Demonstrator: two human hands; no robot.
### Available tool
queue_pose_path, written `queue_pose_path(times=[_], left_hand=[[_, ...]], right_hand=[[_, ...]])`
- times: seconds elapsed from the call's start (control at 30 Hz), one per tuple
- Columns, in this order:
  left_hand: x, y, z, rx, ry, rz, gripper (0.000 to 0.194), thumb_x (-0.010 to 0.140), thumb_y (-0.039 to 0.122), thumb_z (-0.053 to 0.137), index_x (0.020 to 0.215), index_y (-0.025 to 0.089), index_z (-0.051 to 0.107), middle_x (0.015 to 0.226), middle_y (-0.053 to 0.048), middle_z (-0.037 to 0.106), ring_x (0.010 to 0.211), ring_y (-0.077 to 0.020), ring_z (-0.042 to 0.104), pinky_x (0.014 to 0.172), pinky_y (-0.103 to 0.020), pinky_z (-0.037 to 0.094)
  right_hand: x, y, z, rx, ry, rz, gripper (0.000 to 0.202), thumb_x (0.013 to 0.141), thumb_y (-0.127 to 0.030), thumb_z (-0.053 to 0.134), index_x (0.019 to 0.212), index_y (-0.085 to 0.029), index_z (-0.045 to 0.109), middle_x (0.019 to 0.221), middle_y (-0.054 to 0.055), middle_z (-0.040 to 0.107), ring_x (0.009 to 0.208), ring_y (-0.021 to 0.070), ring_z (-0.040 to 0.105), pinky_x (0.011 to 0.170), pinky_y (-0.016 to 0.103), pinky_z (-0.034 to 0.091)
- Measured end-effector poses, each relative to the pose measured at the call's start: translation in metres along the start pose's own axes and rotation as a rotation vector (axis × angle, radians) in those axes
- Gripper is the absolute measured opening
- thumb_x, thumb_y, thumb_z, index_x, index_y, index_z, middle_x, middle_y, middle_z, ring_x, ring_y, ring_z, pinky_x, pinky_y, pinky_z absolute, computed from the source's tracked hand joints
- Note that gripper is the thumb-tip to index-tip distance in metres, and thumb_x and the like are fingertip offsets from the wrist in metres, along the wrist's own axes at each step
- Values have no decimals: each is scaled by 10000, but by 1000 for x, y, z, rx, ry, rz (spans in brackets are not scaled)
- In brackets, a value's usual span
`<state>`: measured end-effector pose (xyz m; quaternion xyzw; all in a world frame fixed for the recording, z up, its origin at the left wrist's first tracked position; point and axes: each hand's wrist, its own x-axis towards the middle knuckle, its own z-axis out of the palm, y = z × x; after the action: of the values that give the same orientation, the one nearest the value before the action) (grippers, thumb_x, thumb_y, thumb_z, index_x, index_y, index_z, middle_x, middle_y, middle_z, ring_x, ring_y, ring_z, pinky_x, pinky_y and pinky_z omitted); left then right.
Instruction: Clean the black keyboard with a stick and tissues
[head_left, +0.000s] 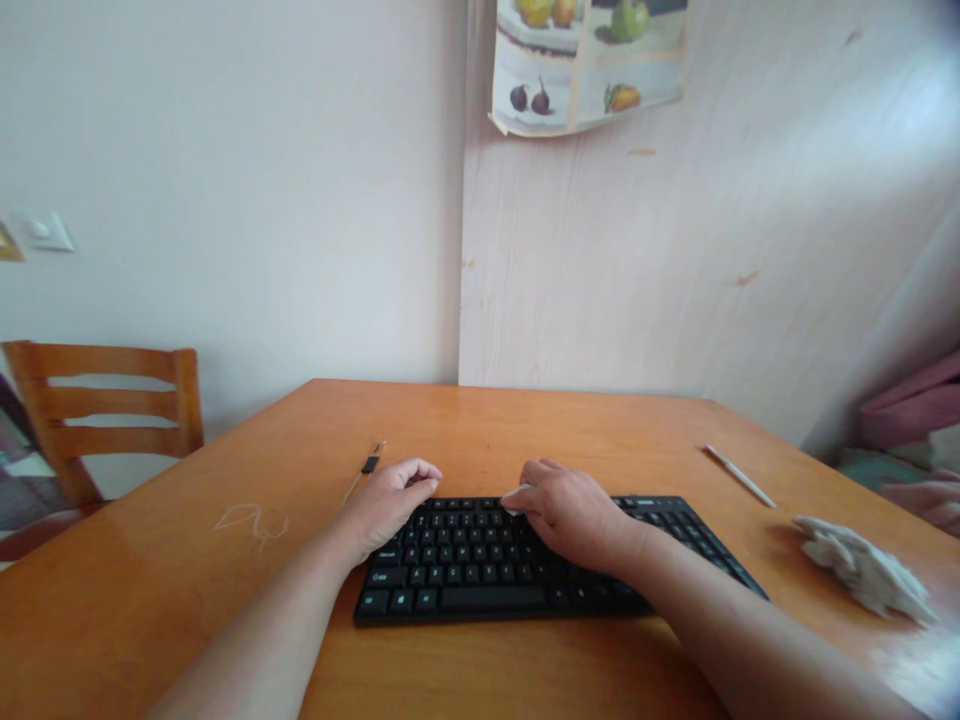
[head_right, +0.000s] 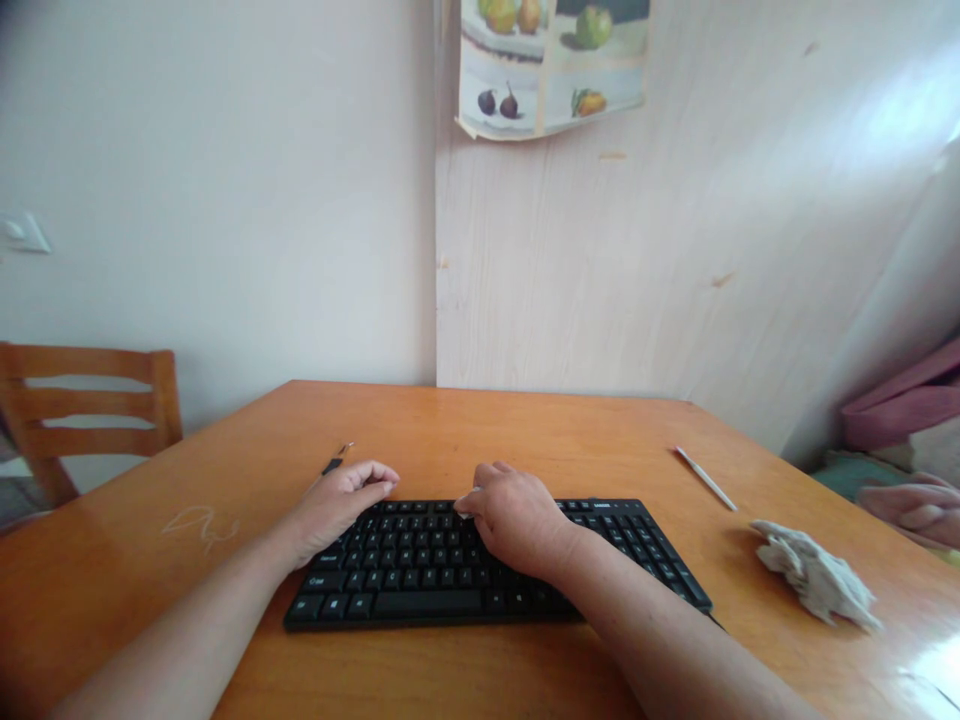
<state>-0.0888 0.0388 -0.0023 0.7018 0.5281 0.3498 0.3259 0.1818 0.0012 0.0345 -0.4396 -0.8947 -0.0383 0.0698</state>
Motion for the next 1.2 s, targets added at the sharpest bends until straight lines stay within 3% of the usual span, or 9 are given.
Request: queue_pose_path(times=[0.3,0.53,0.77,1.2], left_hand=[[0,-3,0,1,-4,6,318,836,494,546,949,242,703,996,-15,750,1003,-250,664,958,-358,459],[1,-4,-2,13,-18,0,312,852,487,548,969,241,700,1015,-17,745,1024,-251,660,966,-365,448],[1,-5,-1,10,-17,-5,331,854,487,550,987,227,706,1018,-30,742,1015,-253,654,945,-365,450],[3,-8,0,-1,-25,-7,319,849,484,562,975,228,705,1003,-23,743,986,-245,655,925,-345,450]], right_hand=[[-1,-1,0,28,5,-19,317,920,-178,473,1022,-291,751,933,63,611,899,199,563,729,285,388],[-4,20,-4,32,20,151,296,928,-203,479,974,-256,766,932,74,626,927,208,579,745,292,392],[-6,17,0,143,14,63,322,914,-174,494,1055,-271,766,953,63,641,928,191,586,779,282,405],[-5,9,-5,42,-34,13,311,914,-184,483,1007,-281,763,947,64,634,921,200,576,750,284,392]])
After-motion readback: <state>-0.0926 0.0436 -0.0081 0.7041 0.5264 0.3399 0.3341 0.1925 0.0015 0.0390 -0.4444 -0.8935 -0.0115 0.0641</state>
